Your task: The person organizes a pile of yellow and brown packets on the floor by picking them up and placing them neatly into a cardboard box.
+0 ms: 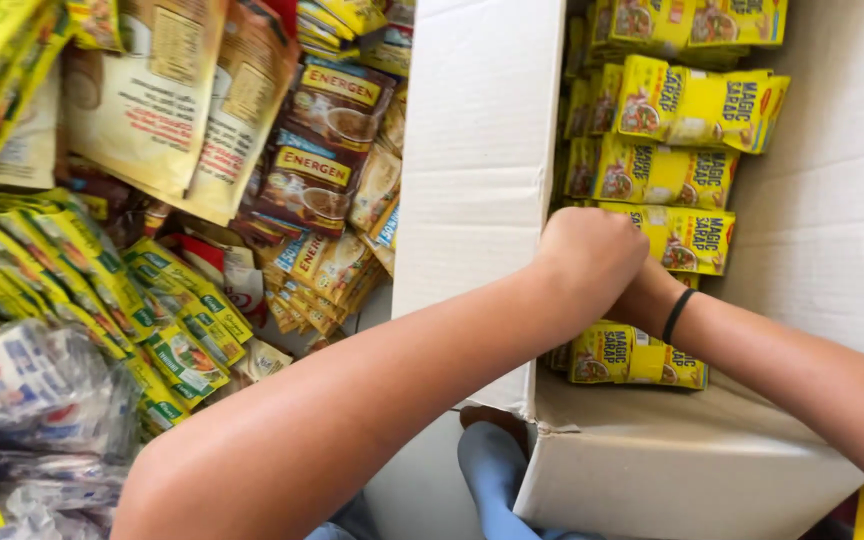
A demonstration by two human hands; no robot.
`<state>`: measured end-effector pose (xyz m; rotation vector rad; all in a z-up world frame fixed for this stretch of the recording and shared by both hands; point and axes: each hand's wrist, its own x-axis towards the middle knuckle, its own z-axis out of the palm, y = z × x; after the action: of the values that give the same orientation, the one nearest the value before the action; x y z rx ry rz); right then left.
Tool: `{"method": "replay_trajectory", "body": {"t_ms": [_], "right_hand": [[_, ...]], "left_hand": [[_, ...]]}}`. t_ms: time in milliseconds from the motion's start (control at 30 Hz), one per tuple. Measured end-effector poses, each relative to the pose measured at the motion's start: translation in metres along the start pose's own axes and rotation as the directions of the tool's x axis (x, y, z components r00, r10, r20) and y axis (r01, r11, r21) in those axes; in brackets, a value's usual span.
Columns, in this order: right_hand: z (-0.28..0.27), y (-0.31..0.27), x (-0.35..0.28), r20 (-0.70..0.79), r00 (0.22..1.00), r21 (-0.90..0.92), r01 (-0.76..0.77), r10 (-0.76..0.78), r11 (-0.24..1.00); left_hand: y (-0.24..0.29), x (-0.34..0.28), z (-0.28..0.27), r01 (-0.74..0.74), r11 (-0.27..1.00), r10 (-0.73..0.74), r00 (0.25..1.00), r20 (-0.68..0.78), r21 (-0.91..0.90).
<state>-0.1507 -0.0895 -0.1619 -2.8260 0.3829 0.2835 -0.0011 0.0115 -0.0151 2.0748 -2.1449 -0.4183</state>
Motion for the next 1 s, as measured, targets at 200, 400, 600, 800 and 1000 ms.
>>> {"method": "replay_trajectory", "body": {"t_ms": [200, 400, 600, 800, 1000], "right_hand": [[-0.023, -0.008, -0.013, 0.053, 0.985, -0.131, 0.173, -0.167, 0.976], [-0.129, -0.06, -0.008, 0.146, 0.934, -0.114, 0.342, -0.325, 0.933], [-0.246, -0.178, 0.025, 0.333, 0.943, -0.501, 0.2, -0.026, 0.842], [-0.257, -0.245, 0.058, 0.22, 0.974, -0.707, 0.124, 0.05, 0.697], [-0.253, -0.306, 0.124, 0.129, 0.987, -0.638, 0.154, -0.092, 0.754]], "left_hand": [[0.001, -0.015, -0.012, -0.052, 0.996, 0.05, 0.998, -0.025, -0.07], [-0.013, -0.068, -0.045, -0.269, 0.962, 0.252, 0.831, -0.495, 0.037], [-0.077, -0.18, -0.089, -0.224, 0.968, 0.08, 0.697, -0.713, -0.111], [-0.157, -0.302, -0.092, 0.155, 0.907, -0.373, 0.729, -0.575, -0.392], [-0.231, -0.379, -0.095, 0.4, 0.739, -0.67, 0.514, -0.536, -0.541]]}}
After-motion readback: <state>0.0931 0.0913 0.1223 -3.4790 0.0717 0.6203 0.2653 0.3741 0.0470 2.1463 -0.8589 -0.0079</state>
